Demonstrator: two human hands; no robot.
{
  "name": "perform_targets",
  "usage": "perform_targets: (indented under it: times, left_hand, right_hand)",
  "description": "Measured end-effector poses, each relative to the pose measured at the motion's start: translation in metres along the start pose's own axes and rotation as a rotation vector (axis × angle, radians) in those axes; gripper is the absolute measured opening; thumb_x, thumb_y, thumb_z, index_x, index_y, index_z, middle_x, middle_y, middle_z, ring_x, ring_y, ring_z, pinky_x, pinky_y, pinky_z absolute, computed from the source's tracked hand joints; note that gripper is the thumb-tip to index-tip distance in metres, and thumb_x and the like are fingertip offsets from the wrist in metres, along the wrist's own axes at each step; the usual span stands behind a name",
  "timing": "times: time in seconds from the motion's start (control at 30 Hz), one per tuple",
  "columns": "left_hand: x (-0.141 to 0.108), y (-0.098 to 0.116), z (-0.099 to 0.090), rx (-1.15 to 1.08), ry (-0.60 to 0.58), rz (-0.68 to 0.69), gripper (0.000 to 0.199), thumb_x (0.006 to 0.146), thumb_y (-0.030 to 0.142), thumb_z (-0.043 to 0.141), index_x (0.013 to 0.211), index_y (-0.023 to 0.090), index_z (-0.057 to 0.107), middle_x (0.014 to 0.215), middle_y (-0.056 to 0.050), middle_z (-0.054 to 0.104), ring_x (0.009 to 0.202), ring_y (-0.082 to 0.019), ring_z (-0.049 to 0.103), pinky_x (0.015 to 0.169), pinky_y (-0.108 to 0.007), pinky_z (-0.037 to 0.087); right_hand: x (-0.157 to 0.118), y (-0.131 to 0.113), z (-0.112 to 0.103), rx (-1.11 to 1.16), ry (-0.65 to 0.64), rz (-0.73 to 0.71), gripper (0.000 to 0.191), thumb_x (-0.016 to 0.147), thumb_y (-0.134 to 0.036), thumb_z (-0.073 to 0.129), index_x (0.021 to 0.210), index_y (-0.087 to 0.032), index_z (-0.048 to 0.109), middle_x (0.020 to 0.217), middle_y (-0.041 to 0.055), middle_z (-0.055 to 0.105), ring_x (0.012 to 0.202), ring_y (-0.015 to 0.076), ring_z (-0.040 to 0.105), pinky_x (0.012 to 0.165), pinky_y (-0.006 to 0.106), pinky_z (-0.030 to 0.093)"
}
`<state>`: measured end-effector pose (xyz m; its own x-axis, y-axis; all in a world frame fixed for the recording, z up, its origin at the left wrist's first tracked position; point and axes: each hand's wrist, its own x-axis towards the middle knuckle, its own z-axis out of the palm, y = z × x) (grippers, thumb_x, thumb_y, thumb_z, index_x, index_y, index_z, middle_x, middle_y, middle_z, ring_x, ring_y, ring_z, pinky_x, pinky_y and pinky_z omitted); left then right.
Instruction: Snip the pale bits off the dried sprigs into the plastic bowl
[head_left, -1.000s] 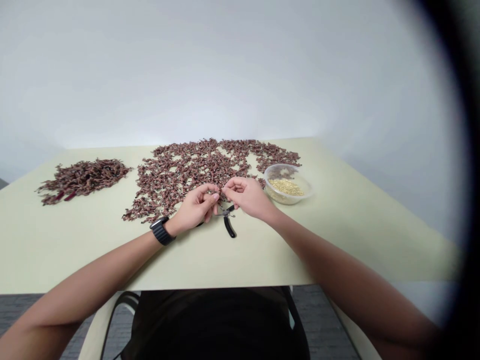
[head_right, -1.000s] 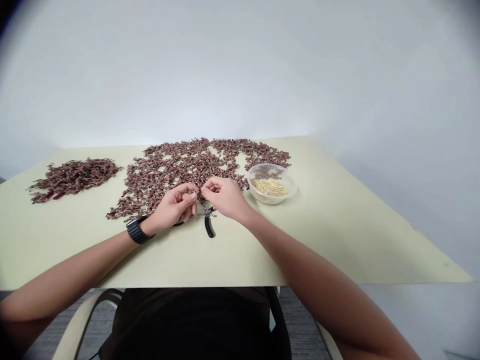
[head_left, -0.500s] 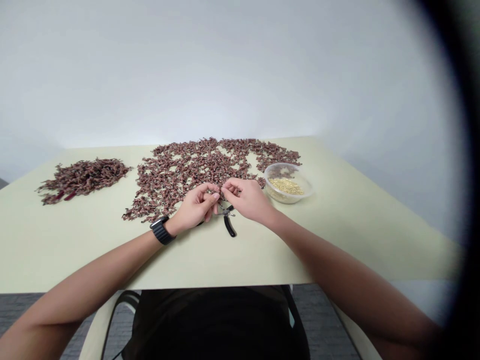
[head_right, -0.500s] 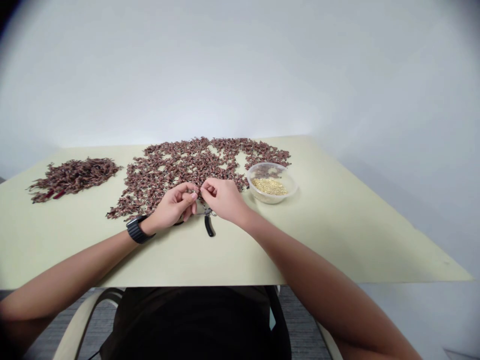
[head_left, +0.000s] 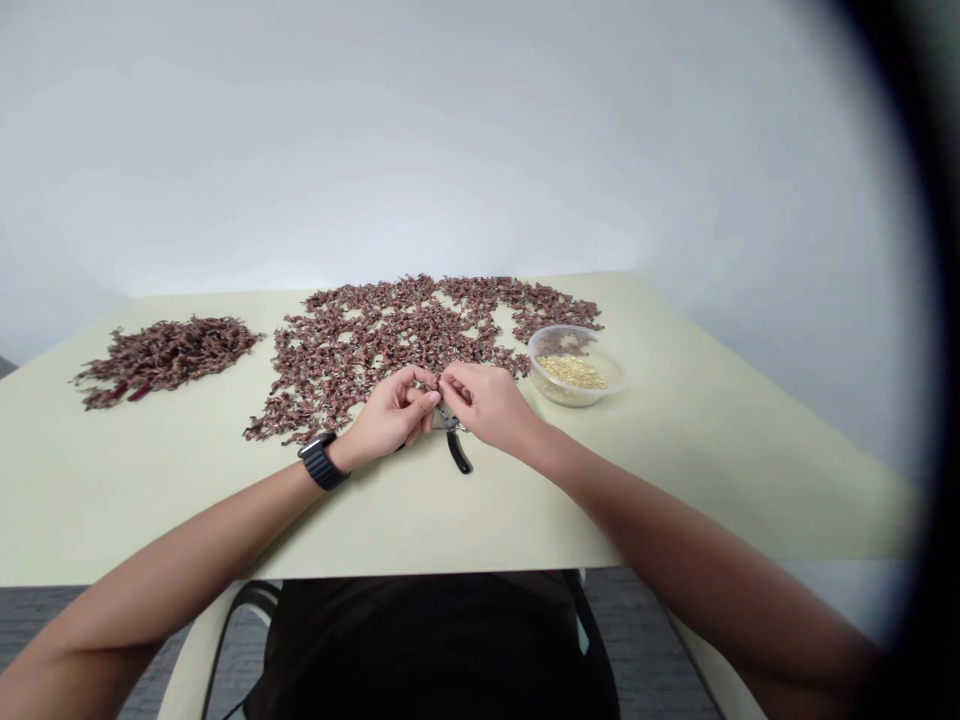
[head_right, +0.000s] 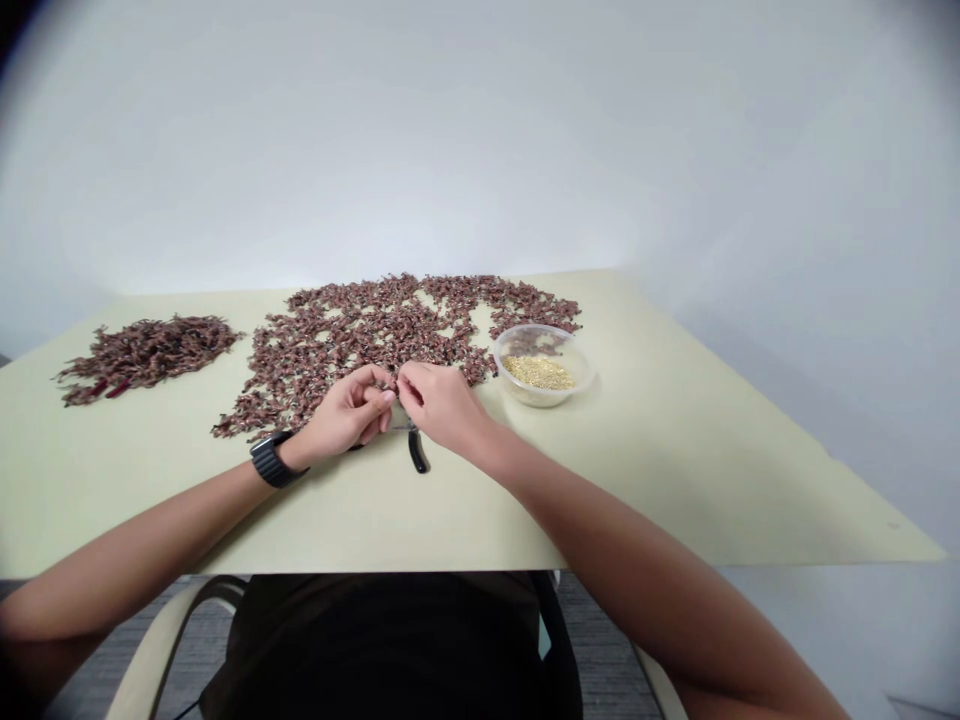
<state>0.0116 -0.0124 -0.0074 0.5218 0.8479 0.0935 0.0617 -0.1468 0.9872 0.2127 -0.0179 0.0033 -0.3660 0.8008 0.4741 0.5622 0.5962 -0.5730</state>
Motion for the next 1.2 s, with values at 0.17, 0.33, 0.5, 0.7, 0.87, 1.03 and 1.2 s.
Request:
perform_targets:
  times: [0.17,0.33,0.5,0.7,0.87,1.03,1.2]
  left_hand:
    - [0.0001,0.0016,-0.0019,-0.024,-0.031,-0.002,0.038,0.096,0.050,0.064,0.113,0.020,0.047,0.063,0.002,0.066,0.035,-0.005,0.041,0.035,-0.014,0.029]
    - [0.0001,0.0033,-0.0029,-0.060,-0.058,0.002,0.038,0.096,0.049,0.065,0.112,0.019,0.047,0.063,0.002,0.066,0.034,-0.005,0.040,0.034,-0.014,0.029]
    - [-0.0003,0.0046,-0.0020,-0.067,-0.053,0.007,0.038,0.096,0.049,0.064,0.112,0.019,0.048,0.063,0.001,0.066,0.034,-0.005,0.040,0.034,-0.014,0.028]
    - [0.0001,0.0031,-0.0019,-0.063,-0.044,0.012,0.036,0.097,0.048,0.063,0.112,0.018,0.048,0.064,0.002,0.066,0.036,-0.005,0.043,0.035,-0.014,0.029]
    - [0.0008,0.0007,-0.0028,-0.065,-0.039,0.020,0.037,0.097,0.049,0.063,0.113,0.019,0.048,0.064,0.002,0.066,0.037,-0.006,0.045,0.036,-0.015,0.031]
    - [0.0007,-0.0003,-0.0034,-0.071,-0.041,0.024,0.036,0.098,0.049,0.062,0.113,0.019,0.048,0.065,0.002,0.066,0.037,-0.006,0.046,0.037,-0.015,0.032]
    - [0.0007,-0.0002,-0.0029,-0.061,-0.037,0.023,0.036,0.098,0.048,0.062,0.113,0.019,0.048,0.065,0.002,0.066,0.037,-0.006,0.046,0.036,-0.015,0.032]
  right_hand:
    - [0.0025,-0.0021,-0.0029,0.336,-0.023,0.247,0.017,0.093,-0.033,0.057,0.083,-0.020,0.063,0.071,0.0004,0.063,0.058,0.0123,0.054,0.056,0.025,0.043]
    - [0.0072,-0.0018,-0.0058,0.636,-0.113,0.401,0.019,0.089,-0.037,0.064,0.083,-0.019,0.062,0.068,0.0001,0.061,0.053,0.0115,0.057,0.050,0.024,0.051]
    - [0.0076,-0.0015,-0.0069,0.660,-0.109,0.402,0.018,0.089,-0.036,0.065,0.084,-0.019,0.062,0.069,-0.0002,0.061,0.054,0.0113,0.057,0.050,0.024,0.052]
    - [0.0033,0.0018,-0.0032,0.398,-0.012,0.241,0.018,0.092,-0.035,0.060,0.085,-0.020,0.066,0.072,0.0001,0.064,0.060,0.0121,0.058,0.054,0.024,0.047]
    - [0.0018,-0.0013,-0.0037,0.259,0.018,0.156,0.016,0.093,-0.029,0.058,0.086,-0.019,0.069,0.072,0.0003,0.067,0.062,0.0121,0.056,0.058,0.025,0.042]
    - [0.0019,-0.0011,-0.0049,0.239,0.006,0.147,0.017,0.094,-0.029,0.058,0.087,-0.019,0.070,0.074,0.0008,0.068,0.065,0.0128,0.057,0.059,0.025,0.041]
    - [0.0015,-0.0012,-0.0054,0.194,0.005,0.117,0.017,0.096,-0.028,0.056,0.088,-0.019,0.068,0.072,-0.0004,0.065,0.062,0.0120,0.054,0.060,0.025,0.039]
